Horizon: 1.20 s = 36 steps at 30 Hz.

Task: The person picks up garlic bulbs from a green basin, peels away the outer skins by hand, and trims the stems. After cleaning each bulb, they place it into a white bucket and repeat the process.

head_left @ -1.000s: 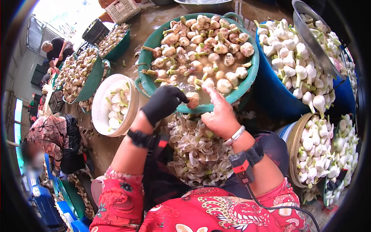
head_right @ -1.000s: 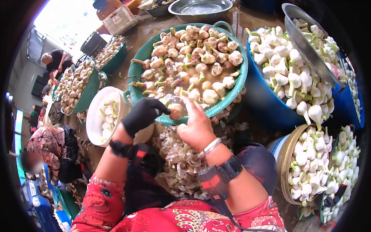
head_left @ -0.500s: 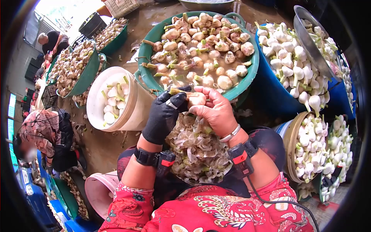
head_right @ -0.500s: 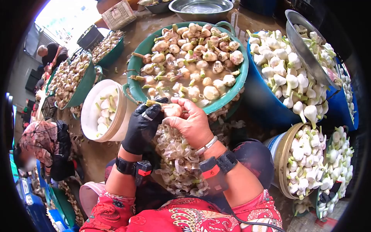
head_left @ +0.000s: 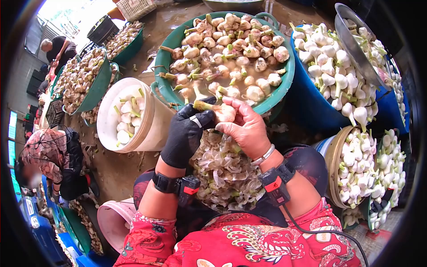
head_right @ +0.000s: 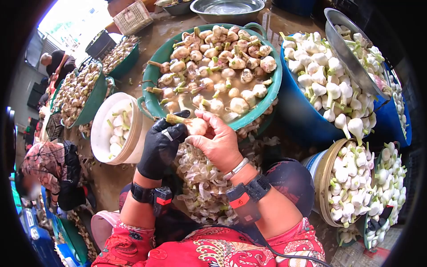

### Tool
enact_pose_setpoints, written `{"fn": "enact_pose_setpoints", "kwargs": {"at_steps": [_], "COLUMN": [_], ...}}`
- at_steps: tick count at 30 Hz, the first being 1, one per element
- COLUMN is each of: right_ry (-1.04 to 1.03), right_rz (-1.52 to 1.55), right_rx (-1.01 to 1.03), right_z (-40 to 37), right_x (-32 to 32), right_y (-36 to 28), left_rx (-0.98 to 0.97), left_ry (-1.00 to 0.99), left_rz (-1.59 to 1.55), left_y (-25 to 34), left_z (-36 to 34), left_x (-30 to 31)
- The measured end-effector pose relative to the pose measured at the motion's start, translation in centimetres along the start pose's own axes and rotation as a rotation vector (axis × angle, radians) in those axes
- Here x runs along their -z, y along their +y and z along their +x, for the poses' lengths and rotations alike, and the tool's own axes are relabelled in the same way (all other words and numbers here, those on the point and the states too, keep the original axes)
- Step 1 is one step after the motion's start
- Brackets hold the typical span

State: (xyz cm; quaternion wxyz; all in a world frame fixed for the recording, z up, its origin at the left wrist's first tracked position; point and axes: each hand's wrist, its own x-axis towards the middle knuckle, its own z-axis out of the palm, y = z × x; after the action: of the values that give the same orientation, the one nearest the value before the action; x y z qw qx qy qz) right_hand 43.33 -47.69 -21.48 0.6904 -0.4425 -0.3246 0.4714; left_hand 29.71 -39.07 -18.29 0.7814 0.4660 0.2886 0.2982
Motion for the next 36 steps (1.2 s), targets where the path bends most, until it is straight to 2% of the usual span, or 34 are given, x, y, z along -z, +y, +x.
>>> {"fn": "enact_pose_setpoints", "kwargs": {"at_steps": [4,6,7,9,10,11,12,13,15,17,18,19,21,22,23,25,27,28,32,33,34,35,36], "right_ry": [0.009,-0.062,-0.06,-0.213,-0.26,-0.261,-0.429,-0.599,-0.621,-0.39,-0.39,-0.392,-0.231,-0.189,-0.189,-0.202,-0.167,-0.127,-0.069,-0.011,0.045,0.037,0.071], "right_rz": [-0.013,0.189,0.188,0.356,0.422,0.423,0.444,0.46,0.528,0.457,0.496,0.493,0.431,0.445,0.446,0.417,0.393,0.372,0.295,-0.006,-0.307,-0.306,-0.602], "right_rx": [0.04,-0.194,-0.196,-0.547,-0.662,-0.665,-0.77,-0.873,-0.838,-0.609,-0.585,-0.581,-0.426,-0.426,-0.428,-0.295,-0.339,-0.384,-0.32,-0.08,0.163,0.165,0.455], "right_z": [-0.1,-0.1,0.0,0.4,0.5,0.4,0.1,0.0,0.1,0.5,0.9,0.9,0.7,0.8,0.7,0.8,0.6,0.5,1.0,0.9,0.9,0.9,0.7], "right_x": [-0.1,0.1,0.6,1.6,1.9,1.7,1.4,1.3,1.8,2.5,2.9,2.9,2.6,2.5,2.3,1.8,1.3,1.0,0.6,0.1,-0.3,-0.5,-0.7], "right_y": [0.3,-0.4,-0.4,-0.3,-0.5,-0.5,-0.5,-0.5,0.0,-0.4,-0.4,-0.5,-0.6,-0.6,-0.4,0.0,-0.6,-0.8,0.5,0.5,0.3,-0.2,-0.8], "left_rx": [-0.03,-0.068,-0.109,-0.14,-0.301,-0.467,-0.511,-0.568,-0.238,-0.066,0.011,0.006,-0.105,-0.079,-0.077,0.04,-0.011,-0.065,-0.19,-0.188,-0.142,-0.1,-0.144], "left_ry": [-0.036,0.008,0.052,0.067,0.003,-0.064,-0.127,-0.127,-0.089,-0.064,-0.049,-0.051,0.098,0.128,0.13,-0.066,-0.064,-0.053,-0.002,0.003,0.022,0.039,0.05], "left_rz": [0.037,0.16,0.283,0.369,0.592,0.813,0.987,0.97,0.413,0.138,0.239,0.24,0.691,0.503,0.503,0.114,0.097,0.206,0.409,0.411,0.221,0.03,-0.053], "left_y": [-0.4,-0.2,-0.1,-0.9,-1.2,-1.3,-0.3,-1.1,-1.4,-1.9,-1.4,-1.4,-1.1,-1.0,-0.4,1.2,1.1,0.9,0.3,0.2,0.2,0.1,0.0], "left_z": [0.2,0.0,-0.1,0.0,0.3,0.5,0.3,0.6,-0.1,-0.1,-0.1,0.0,0.1,0.0,-0.3,-1.0,-1.1,-1.0,-1.0,-0.9,-0.7,-0.4,-0.1], "left_x": [0.8,1.0,1.0,1.5,2.0,2.4,2.1,2.5,1.7,2.8,3.6,3.9,3.7,3.1,2.6,1.1,0.8,0.9,1.0,1.1,1.4,1.6,2.2]}}
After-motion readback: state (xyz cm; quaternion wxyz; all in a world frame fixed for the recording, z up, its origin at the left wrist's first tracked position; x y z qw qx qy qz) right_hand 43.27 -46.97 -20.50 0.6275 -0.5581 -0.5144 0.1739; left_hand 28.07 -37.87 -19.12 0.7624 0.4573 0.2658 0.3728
